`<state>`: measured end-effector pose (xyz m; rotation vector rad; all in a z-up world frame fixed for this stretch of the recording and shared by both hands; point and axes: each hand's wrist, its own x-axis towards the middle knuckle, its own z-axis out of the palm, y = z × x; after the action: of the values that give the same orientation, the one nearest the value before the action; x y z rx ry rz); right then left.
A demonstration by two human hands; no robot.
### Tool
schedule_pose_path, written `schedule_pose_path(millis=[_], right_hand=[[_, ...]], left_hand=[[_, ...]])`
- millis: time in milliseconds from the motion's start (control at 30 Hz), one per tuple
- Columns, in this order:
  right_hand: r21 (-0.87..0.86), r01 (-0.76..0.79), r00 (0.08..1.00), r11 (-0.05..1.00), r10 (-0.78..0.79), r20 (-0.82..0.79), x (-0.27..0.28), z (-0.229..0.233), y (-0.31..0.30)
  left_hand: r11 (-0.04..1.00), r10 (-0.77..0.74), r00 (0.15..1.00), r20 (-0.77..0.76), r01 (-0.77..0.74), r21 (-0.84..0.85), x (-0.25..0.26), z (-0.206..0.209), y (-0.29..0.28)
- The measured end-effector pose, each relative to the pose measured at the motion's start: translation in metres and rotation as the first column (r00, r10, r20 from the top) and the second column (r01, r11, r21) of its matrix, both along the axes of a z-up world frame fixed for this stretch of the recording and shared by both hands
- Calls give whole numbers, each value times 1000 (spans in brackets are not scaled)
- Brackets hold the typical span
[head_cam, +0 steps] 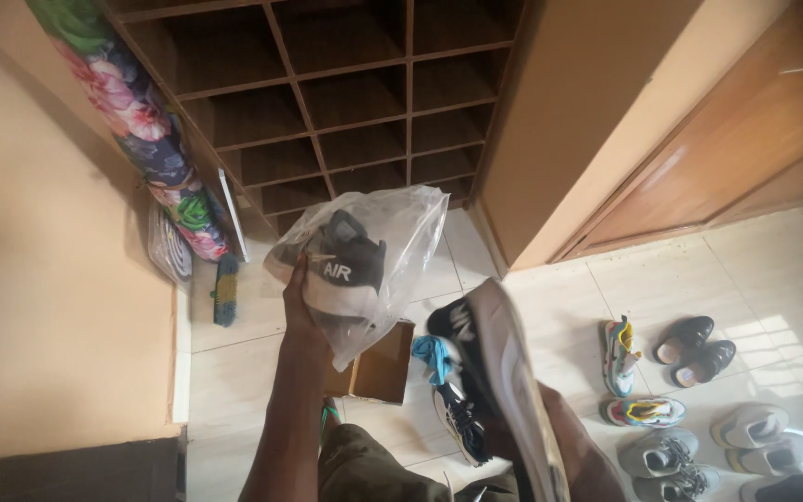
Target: Packing a pair of shoes into a box and cleaning another pair with a cloth.
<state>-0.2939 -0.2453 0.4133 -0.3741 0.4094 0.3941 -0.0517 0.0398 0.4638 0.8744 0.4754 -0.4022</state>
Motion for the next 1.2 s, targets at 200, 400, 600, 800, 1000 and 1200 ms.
schedule_pose_path(millis=[200, 400, 600, 800, 1000, 1200], right_hand=[[-591, -268, 950, 761, 108, -292, 20, 8, -11], [-698, -336, 942, 632, 244, -232, 40, 5, -18], [-686, -271, 963, 675, 195, -188, 51, 58, 23], [-979, 120, 724, 162, 660, 198, 60, 108, 29], [-356, -188, 781, 916, 359, 511, 42, 47, -38], [-445, -211, 977, 871, 192, -87, 39, -8, -44]], left_hand=[[989, -110, 990, -94, 118, 93, 3, 8, -4], [977, -191, 979, 72, 197, -81, -4, 28, 6], [949, -136, 965, 226, 193, -251, -1, 37, 6], [932, -213, 945, 249, 273, -240, -7, 80, 5], [954, -289, 919, 268, 301, -1, 4, 76, 13], [884, -460, 847, 266, 466, 45, 10, 48, 22]])
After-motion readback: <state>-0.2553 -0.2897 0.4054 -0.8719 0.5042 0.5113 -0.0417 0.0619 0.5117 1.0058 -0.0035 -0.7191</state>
